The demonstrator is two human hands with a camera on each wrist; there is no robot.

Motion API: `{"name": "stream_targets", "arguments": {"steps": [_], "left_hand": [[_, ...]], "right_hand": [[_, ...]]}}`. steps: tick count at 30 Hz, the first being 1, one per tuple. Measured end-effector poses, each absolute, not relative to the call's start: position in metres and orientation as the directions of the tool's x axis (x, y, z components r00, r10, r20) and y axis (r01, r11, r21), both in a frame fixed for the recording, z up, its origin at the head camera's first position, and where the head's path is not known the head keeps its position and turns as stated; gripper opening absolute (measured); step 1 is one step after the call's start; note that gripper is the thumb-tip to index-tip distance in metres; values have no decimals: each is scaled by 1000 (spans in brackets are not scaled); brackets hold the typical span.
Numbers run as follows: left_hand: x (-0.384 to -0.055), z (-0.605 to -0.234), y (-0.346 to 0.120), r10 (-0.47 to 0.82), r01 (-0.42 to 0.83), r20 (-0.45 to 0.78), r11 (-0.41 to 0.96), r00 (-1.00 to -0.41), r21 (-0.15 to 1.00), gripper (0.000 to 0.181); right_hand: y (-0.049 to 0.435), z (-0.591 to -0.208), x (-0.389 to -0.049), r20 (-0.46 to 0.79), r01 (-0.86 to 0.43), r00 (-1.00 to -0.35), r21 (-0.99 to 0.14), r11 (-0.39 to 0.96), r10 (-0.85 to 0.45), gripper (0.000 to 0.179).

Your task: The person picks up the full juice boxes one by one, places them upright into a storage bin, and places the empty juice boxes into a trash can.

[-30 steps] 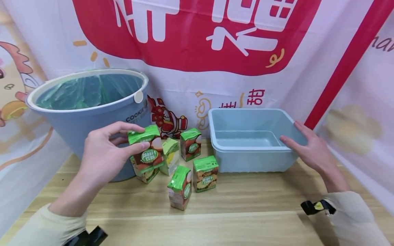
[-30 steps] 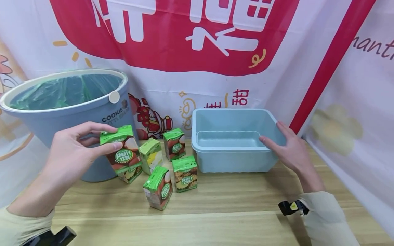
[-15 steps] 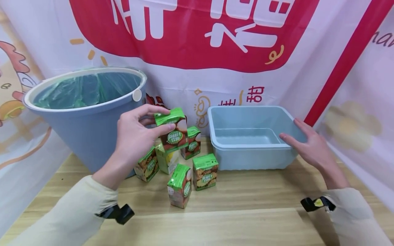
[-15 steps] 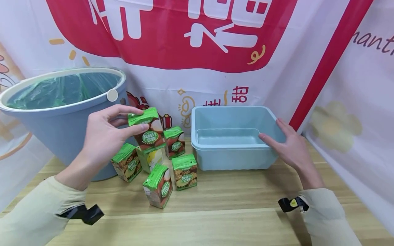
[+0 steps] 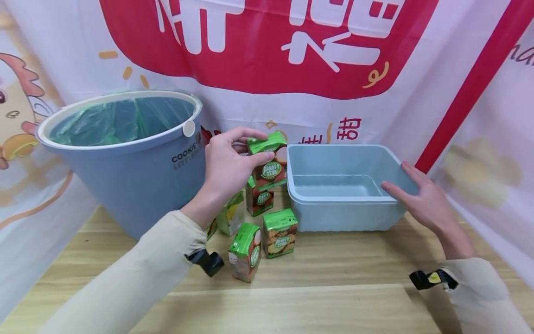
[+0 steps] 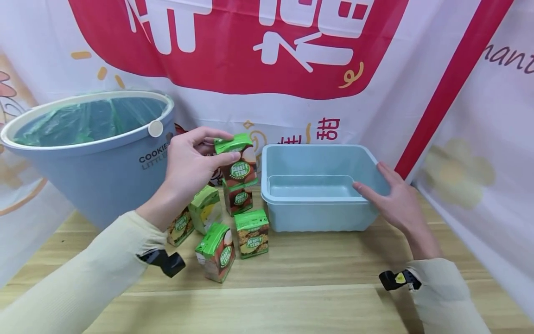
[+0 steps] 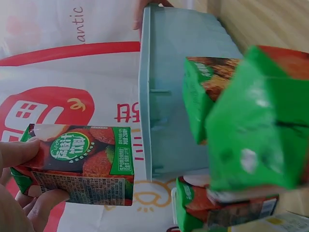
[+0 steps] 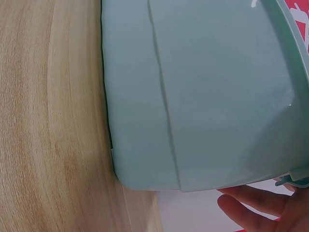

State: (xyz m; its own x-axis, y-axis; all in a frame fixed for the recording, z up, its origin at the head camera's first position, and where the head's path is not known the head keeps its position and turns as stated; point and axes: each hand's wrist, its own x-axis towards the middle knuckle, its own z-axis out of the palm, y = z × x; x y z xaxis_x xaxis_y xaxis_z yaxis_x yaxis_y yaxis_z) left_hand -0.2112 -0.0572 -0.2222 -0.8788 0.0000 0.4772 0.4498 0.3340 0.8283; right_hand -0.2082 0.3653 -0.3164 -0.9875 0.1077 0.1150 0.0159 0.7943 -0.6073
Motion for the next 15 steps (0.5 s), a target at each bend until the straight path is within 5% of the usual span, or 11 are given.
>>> {"name": "stream_targets", "arguments": {"steps": [15], "left_hand": [[-236,-215,-17,-16,395,408,216,-913,893,27]], "right_hand": [[368,-317,-209,119,7,-988,-607,795,100,97]]}}
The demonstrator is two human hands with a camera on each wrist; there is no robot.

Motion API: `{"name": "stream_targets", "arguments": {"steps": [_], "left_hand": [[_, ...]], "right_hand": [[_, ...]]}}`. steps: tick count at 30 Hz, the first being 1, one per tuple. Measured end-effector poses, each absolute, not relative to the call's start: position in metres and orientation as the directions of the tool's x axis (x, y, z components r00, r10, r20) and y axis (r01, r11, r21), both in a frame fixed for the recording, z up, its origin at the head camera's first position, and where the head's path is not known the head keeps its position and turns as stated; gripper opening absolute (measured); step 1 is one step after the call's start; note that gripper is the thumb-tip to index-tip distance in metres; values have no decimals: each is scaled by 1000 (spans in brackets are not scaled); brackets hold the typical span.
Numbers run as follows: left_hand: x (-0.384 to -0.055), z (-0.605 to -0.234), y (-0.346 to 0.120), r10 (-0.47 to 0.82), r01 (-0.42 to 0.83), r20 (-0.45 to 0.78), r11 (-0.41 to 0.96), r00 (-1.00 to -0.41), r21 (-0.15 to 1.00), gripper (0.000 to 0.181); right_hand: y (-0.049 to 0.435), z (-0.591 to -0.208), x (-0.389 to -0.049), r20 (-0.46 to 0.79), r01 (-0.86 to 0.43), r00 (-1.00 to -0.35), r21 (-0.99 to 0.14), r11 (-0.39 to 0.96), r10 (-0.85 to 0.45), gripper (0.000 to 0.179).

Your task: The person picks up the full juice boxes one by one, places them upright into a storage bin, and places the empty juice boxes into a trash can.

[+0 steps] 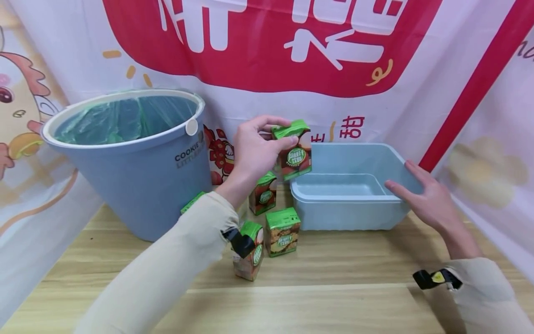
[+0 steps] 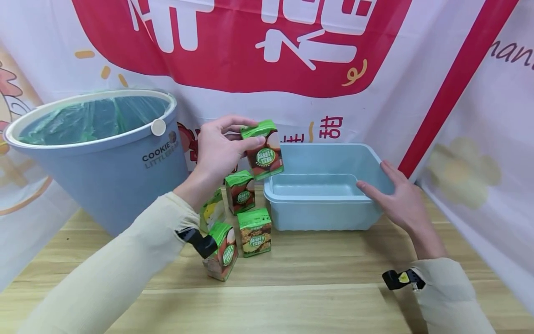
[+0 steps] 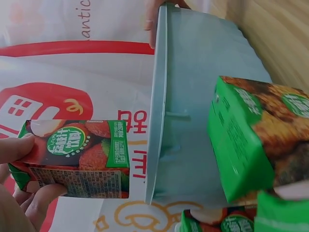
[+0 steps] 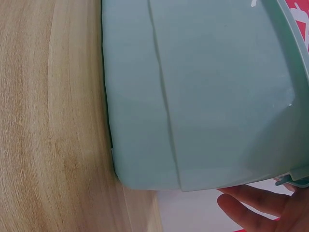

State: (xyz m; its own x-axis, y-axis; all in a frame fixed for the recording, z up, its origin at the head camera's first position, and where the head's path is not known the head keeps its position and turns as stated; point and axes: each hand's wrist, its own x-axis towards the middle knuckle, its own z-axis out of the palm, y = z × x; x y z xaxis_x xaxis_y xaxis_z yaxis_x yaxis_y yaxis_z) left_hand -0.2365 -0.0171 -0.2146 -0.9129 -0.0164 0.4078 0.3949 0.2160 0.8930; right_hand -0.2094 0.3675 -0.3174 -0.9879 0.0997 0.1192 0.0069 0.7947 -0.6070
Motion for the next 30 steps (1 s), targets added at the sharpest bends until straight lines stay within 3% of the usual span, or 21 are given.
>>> {"name": "stream_targets", "arguments": {"steps": [14,30], "left_hand": [[-257,-229,34,-68,306,321,169,-945,937,20],[-272,-250,79,-57,168,193,293,-980,941,13]], "right_hand": [[368,-319,-209,114,19,-988,-599,801,108,98],[367,-317,-209,119,11,-987,-605,796,104,98]]}}
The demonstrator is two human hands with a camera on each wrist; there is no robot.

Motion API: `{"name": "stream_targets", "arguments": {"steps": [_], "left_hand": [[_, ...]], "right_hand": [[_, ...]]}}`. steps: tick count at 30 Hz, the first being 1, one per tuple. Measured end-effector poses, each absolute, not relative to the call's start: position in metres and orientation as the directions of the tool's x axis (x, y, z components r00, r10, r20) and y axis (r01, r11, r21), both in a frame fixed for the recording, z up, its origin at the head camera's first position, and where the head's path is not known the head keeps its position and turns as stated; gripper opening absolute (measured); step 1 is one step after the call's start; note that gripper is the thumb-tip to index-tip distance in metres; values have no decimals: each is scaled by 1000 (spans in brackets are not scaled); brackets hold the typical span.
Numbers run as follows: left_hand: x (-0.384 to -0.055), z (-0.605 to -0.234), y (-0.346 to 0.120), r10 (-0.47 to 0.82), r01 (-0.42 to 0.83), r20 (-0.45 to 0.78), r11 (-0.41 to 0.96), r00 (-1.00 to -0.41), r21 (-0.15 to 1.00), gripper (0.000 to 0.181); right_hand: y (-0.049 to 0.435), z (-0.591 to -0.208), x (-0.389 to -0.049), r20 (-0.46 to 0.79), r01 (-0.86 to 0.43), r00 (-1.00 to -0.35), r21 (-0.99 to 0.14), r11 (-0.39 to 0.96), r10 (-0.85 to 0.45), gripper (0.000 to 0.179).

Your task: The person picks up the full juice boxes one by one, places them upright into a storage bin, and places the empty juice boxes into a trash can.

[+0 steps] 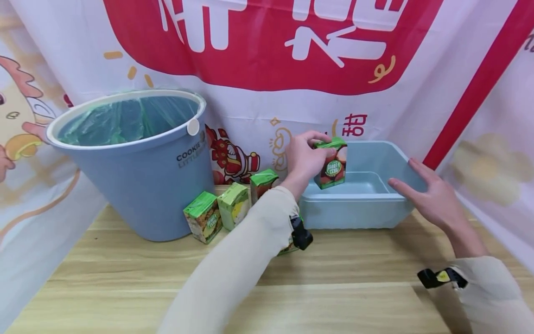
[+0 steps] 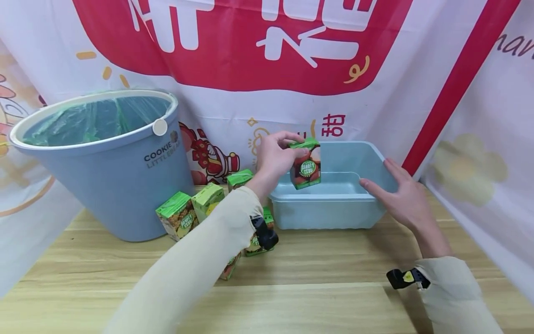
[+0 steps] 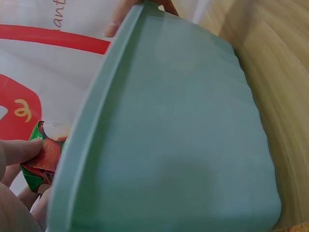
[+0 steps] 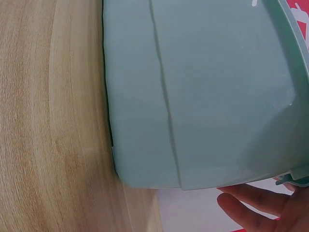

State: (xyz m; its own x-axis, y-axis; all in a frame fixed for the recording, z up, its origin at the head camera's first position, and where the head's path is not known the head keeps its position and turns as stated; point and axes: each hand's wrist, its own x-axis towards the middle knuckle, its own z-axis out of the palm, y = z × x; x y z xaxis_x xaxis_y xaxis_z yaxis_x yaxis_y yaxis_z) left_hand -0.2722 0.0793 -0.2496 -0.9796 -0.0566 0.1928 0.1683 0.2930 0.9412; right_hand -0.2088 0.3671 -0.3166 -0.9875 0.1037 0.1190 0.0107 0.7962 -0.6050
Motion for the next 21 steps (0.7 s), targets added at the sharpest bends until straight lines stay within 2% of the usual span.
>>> {"name": "stream_targets", "arguments": {"steps": [7,14,21], "left_hand": [[-277,-261,88,-46,141,172,387,-984,911,15],[-284,-269,92,-4,185,212,473,-977,861,16],[-290,-273,99,8,151,174,532,-985,833,20]], "right_hand": [[367,-316,-208,114,14,-988,-598,802,102,98],[367,-316,-209,115,8,-989,-606,796,98,97],[369,-318,-209,120,0,-988,-616,788,93,97]]}}
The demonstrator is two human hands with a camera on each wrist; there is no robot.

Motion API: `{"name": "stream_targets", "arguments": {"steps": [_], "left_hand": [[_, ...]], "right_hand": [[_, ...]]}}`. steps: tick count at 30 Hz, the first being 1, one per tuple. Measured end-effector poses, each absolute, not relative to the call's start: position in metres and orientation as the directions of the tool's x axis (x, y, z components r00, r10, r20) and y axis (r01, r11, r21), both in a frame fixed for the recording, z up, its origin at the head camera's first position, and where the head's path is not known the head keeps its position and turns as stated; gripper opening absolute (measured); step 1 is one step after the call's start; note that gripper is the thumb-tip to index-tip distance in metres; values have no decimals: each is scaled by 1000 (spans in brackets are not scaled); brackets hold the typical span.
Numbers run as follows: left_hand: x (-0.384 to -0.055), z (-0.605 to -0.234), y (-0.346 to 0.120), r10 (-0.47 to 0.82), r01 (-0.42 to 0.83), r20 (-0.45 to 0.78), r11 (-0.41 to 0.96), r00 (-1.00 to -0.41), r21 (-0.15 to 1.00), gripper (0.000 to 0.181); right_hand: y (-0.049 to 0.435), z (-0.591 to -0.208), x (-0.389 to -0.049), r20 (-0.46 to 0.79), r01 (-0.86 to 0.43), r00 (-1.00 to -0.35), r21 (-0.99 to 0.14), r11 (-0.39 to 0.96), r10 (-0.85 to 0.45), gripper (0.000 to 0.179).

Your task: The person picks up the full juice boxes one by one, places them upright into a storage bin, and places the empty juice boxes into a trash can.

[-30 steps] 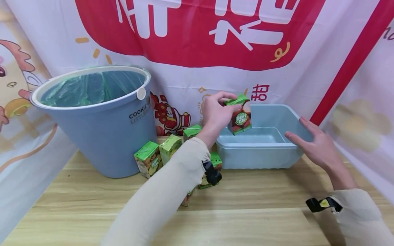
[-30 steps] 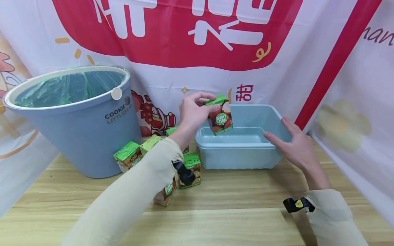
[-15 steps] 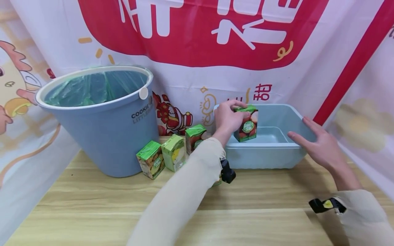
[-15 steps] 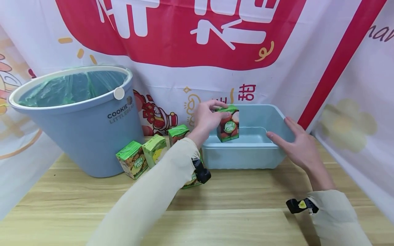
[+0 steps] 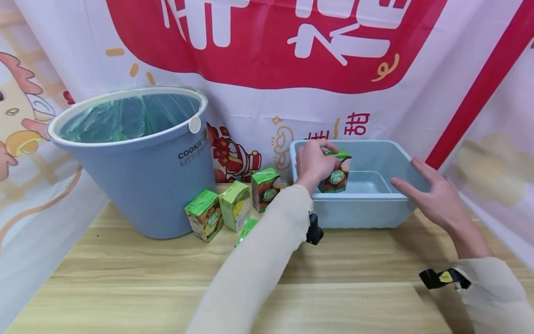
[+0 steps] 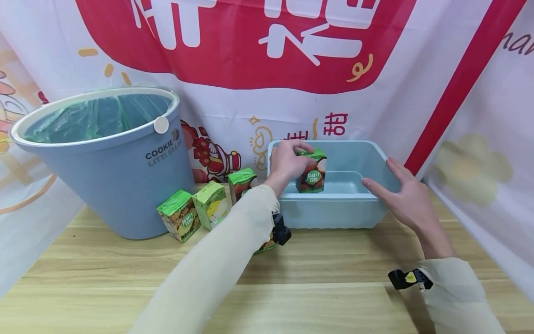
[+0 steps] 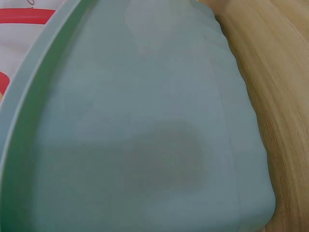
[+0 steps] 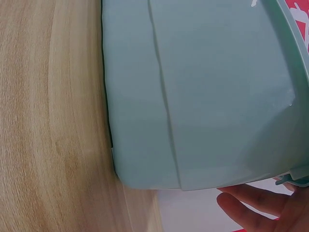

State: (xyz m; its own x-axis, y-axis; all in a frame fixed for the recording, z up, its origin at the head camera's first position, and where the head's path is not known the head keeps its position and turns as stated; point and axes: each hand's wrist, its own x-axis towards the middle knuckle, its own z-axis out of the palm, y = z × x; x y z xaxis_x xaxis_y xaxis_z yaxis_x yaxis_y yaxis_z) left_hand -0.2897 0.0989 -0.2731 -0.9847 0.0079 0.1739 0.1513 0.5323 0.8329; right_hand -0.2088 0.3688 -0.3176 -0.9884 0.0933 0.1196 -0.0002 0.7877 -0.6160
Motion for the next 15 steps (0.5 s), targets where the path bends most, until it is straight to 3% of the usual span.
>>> {"name": "stream_targets", "arguments": {"steps": [15], "left_hand": [[-291,-275,102,47,57,36,613,-998,788,17]], "right_hand": [[369,-318,-209,116,3,-989,-617,787,95,98]]}}
